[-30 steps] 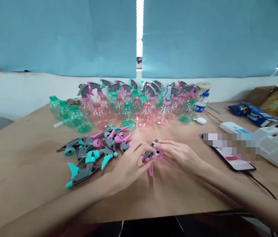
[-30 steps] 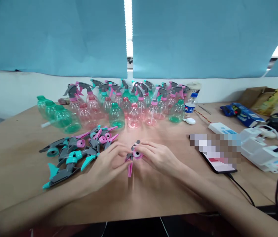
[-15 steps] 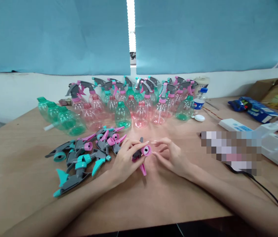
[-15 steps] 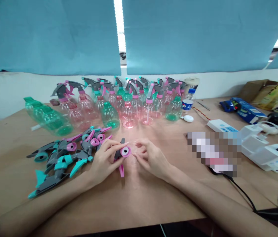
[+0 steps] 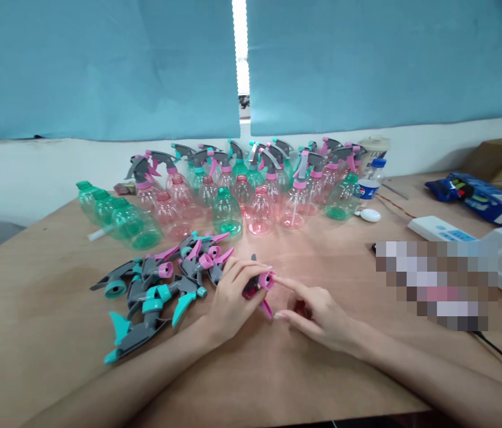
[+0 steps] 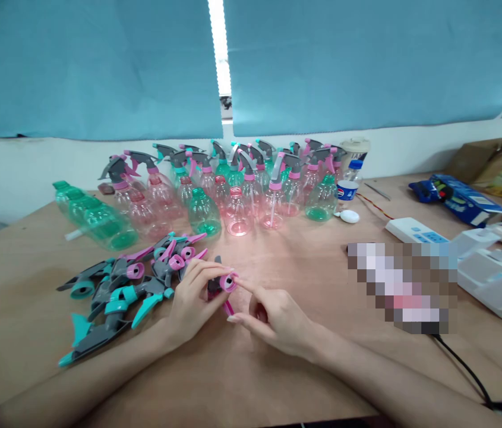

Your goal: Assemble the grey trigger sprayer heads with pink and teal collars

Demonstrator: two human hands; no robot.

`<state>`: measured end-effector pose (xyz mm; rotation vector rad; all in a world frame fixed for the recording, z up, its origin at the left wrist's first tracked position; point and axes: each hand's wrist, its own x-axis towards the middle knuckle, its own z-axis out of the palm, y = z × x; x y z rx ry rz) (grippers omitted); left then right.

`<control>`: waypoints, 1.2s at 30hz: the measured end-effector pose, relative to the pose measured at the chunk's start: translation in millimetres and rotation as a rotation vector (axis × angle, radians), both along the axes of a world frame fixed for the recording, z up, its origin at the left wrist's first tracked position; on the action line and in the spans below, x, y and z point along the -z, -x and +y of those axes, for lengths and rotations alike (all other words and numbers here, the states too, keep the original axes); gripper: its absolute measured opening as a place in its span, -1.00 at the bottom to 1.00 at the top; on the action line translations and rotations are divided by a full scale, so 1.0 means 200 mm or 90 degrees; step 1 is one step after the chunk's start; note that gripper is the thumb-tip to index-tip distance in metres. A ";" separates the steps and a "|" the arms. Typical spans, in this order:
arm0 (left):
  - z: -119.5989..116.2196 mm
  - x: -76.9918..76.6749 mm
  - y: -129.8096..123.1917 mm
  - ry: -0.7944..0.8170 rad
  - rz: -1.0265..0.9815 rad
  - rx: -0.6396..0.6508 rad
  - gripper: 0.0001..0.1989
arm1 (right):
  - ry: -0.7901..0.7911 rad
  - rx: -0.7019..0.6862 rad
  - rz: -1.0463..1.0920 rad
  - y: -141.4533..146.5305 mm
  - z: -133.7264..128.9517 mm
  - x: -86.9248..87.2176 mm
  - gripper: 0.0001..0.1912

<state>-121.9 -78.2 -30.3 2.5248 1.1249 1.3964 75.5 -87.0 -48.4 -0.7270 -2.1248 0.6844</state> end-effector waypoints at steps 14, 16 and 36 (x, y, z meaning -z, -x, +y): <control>0.00 0.01 -0.01 0.067 -0.023 0.055 -0.73 | 0.004 0.010 0.005 -0.01 0.01 0.02 -0.51; 0.00 0.00 -0.01 0.073 -0.020 0.061 -0.72 | -0.014 0.028 0.004 -0.01 0.01 0.01 -0.56; -0.01 0.00 -0.01 0.140 -0.027 0.102 -0.68 | -0.057 0.029 -0.006 0.02 0.01 0.01 -0.63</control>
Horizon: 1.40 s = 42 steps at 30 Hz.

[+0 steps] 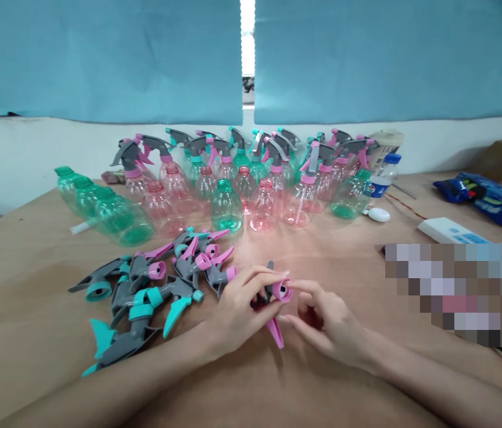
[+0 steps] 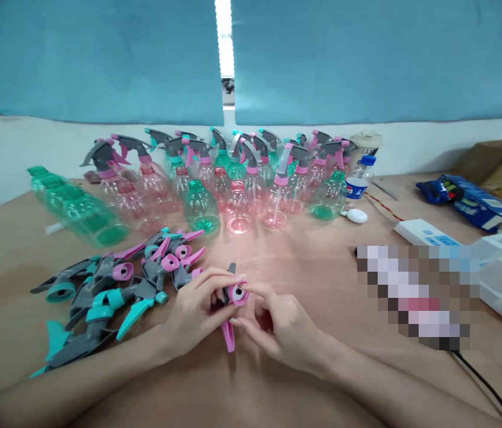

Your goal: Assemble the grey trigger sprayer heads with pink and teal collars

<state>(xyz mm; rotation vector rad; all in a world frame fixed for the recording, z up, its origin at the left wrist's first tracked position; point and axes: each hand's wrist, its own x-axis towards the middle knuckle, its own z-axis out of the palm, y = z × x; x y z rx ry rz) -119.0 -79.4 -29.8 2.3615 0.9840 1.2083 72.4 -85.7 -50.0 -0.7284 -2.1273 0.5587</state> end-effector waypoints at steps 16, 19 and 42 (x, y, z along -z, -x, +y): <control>0.02 0.03 0.00 -0.017 0.030 0.010 -0.83 | -0.116 -0.009 -0.097 -0.01 0.08 -0.01 -0.81; 0.02 0.02 0.00 0.016 0.029 0.000 -0.77 | -0.234 -0.005 -0.150 -0.02 0.14 -0.05 -0.82; 0.05 0.01 -0.01 0.120 0.028 0.016 -0.73 | -0.364 0.054 -0.205 -0.02 0.18 0.01 -0.70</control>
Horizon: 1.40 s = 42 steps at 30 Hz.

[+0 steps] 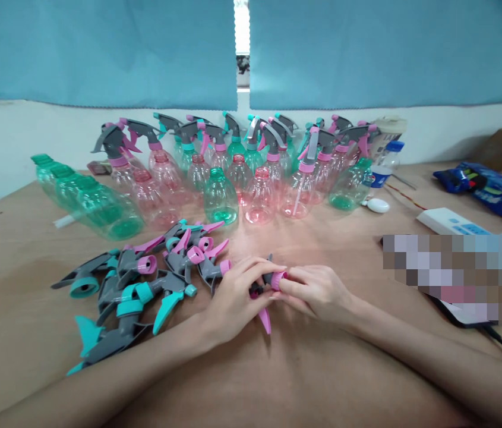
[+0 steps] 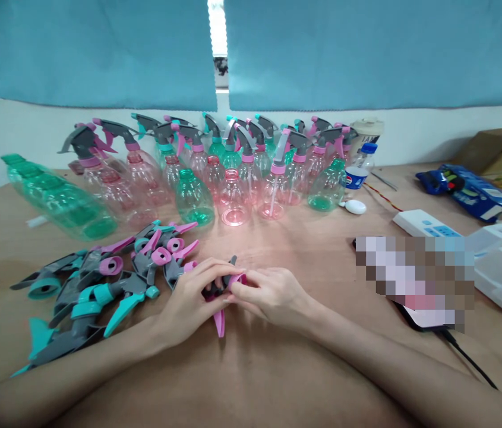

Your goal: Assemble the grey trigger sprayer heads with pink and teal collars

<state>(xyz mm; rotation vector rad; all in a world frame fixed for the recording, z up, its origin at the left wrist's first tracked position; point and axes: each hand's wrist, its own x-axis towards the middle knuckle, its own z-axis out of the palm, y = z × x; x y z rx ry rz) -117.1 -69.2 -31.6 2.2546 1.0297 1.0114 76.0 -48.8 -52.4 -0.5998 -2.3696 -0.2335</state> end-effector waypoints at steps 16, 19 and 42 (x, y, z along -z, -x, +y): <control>0.00 -0.01 0.00 0.020 0.023 -0.062 -0.74 | -0.011 0.041 0.011 0.00 0.01 -0.01 -0.59; 0.00 -0.01 0.00 0.006 0.026 -0.051 -0.73 | 0.044 0.032 0.032 -0.01 0.01 -0.01 -0.58; 0.00 -0.02 0.00 0.030 -0.011 -0.087 -0.66 | 0.149 -0.054 0.164 -0.02 0.01 -0.01 -0.76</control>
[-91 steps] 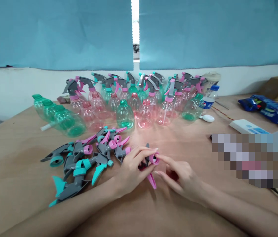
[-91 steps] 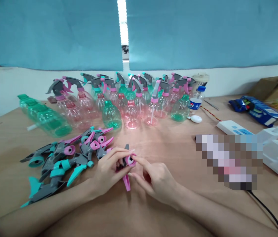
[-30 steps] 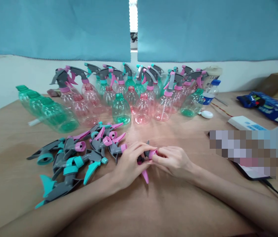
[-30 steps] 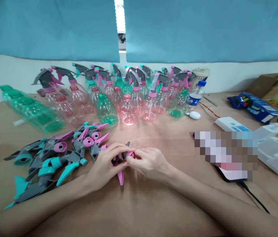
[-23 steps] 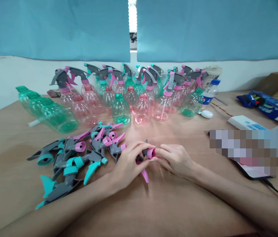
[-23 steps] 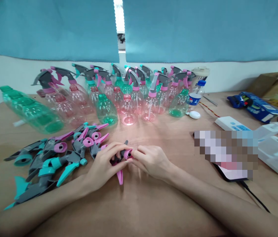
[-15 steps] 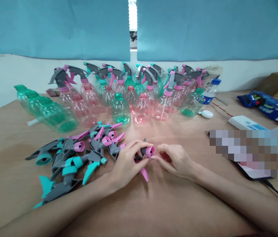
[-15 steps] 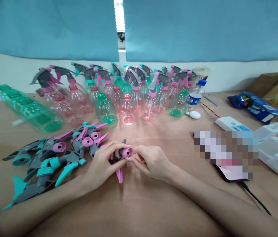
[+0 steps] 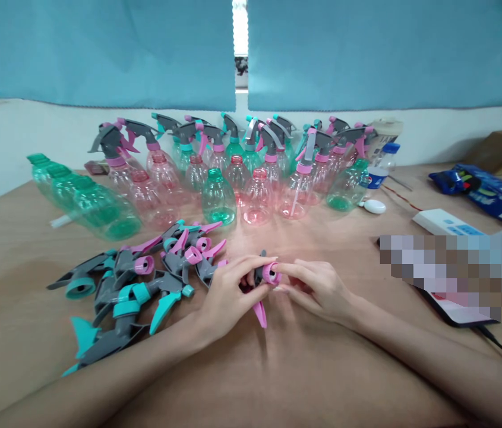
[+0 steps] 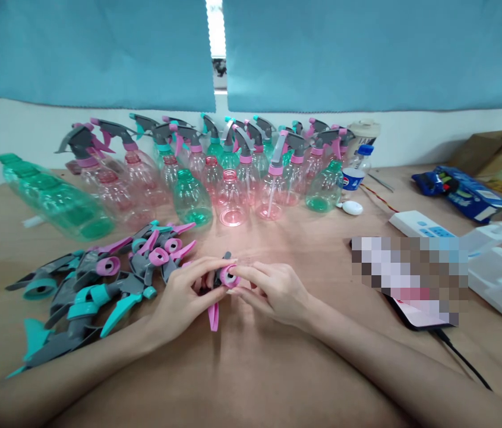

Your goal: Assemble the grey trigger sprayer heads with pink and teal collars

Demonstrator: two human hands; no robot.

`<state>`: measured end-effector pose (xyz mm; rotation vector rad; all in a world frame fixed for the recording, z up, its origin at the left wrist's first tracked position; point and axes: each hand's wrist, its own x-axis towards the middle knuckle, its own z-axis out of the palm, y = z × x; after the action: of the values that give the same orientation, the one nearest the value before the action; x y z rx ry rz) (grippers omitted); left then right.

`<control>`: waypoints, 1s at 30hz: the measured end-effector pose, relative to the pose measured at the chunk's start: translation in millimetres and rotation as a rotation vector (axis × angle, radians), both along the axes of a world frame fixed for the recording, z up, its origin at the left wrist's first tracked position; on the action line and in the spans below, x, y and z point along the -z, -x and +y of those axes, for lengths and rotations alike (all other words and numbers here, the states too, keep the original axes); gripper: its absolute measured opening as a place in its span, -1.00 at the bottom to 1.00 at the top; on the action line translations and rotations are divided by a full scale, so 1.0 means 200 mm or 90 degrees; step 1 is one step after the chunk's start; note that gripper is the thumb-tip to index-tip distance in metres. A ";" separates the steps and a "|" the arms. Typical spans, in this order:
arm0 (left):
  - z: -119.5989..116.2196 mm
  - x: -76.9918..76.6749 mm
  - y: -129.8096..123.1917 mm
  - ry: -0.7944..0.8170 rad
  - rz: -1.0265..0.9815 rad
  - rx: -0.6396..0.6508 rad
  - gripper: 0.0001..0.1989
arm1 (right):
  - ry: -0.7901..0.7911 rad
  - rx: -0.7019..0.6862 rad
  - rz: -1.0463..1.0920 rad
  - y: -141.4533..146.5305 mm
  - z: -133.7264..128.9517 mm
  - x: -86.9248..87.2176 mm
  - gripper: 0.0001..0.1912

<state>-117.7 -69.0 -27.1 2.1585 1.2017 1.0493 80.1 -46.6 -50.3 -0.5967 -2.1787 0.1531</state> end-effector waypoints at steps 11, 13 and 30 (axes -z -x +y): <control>0.00 0.01 0.00 -0.029 -0.014 0.051 -0.69 | -0.014 -0.006 0.005 -0.01 -0.01 0.00 -0.81; 0.00 0.01 0.00 -0.028 -0.027 0.068 -0.68 | -0.018 -0.024 0.005 -0.01 -0.01 0.00 -0.82; 0.00 0.00 0.00 0.007 -0.013 -0.009 -0.66 | -0.054 0.046 -0.015 0.00 -0.01 0.00 -0.73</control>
<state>-117.5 -69.1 -26.2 2.1288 1.2132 1.0656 81.1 -49.1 -49.7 -0.6303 -2.1719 0.0151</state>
